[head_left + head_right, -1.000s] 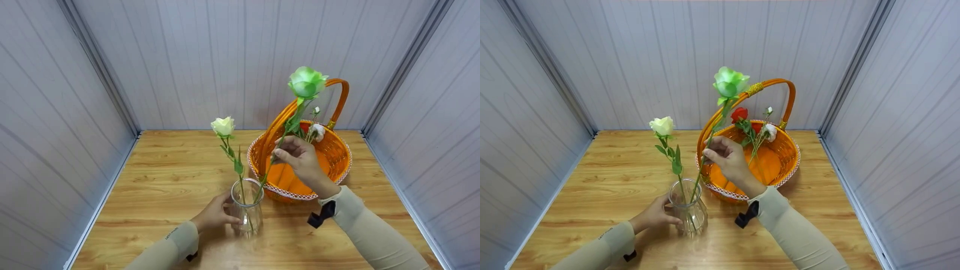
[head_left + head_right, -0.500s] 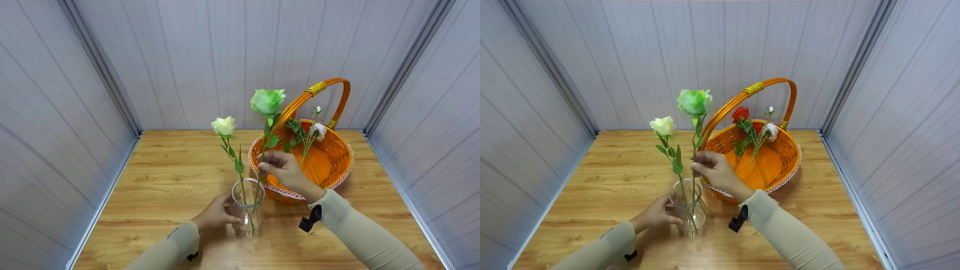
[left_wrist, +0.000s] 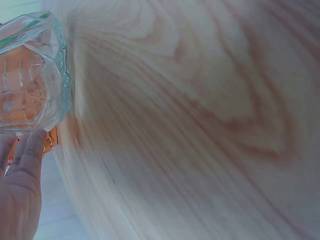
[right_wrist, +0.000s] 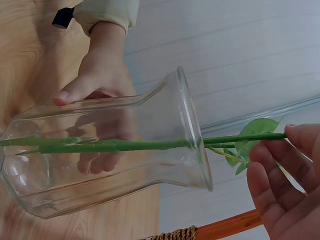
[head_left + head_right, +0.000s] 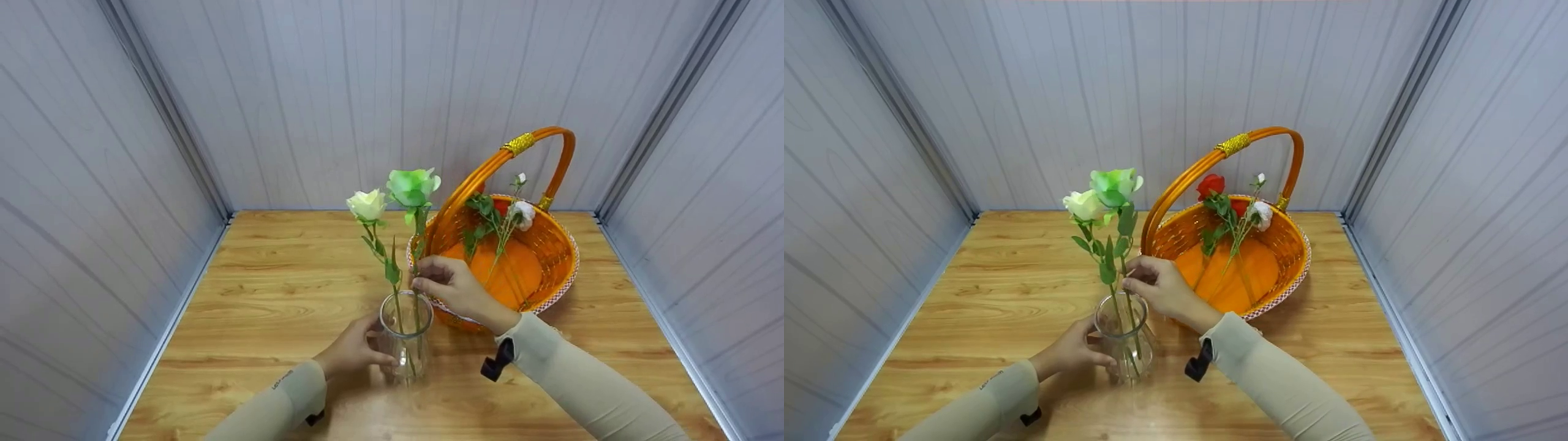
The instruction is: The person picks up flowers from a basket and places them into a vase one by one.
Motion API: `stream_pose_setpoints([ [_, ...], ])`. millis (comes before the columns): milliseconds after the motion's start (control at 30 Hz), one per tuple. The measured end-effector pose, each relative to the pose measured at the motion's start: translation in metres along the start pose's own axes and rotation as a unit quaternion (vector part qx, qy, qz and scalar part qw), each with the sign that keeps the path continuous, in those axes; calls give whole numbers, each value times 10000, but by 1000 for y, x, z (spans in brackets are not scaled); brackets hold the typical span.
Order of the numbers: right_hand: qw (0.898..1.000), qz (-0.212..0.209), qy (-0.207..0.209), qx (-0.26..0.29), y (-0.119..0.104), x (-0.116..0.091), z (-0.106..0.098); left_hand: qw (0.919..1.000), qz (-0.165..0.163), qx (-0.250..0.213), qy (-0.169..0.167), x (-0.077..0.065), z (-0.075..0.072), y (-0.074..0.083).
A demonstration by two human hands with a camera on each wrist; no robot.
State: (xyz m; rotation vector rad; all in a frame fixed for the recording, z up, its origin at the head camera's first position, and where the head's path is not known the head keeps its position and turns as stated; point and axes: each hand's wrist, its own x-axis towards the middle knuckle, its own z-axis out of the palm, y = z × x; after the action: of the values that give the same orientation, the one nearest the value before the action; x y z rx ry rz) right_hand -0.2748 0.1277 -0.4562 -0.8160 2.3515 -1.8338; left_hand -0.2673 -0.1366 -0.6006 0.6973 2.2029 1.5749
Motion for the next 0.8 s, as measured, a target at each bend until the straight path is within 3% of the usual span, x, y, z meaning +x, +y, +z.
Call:
stream_pose_setpoints([
  [200, 9991, -231, -146, -313, 6, 2, 1, 10000, 0, 96, 15, 0, -1, 0],
  [467, 9960, 91, -331, -822, 11, 1, 0, 9998, 66, 203, 9, 1, -1, -1],
  [800, 9951, 379, -142, -901, 20, -6, -11, 9995, -76, 283, 74, -1, -1, 0],
])
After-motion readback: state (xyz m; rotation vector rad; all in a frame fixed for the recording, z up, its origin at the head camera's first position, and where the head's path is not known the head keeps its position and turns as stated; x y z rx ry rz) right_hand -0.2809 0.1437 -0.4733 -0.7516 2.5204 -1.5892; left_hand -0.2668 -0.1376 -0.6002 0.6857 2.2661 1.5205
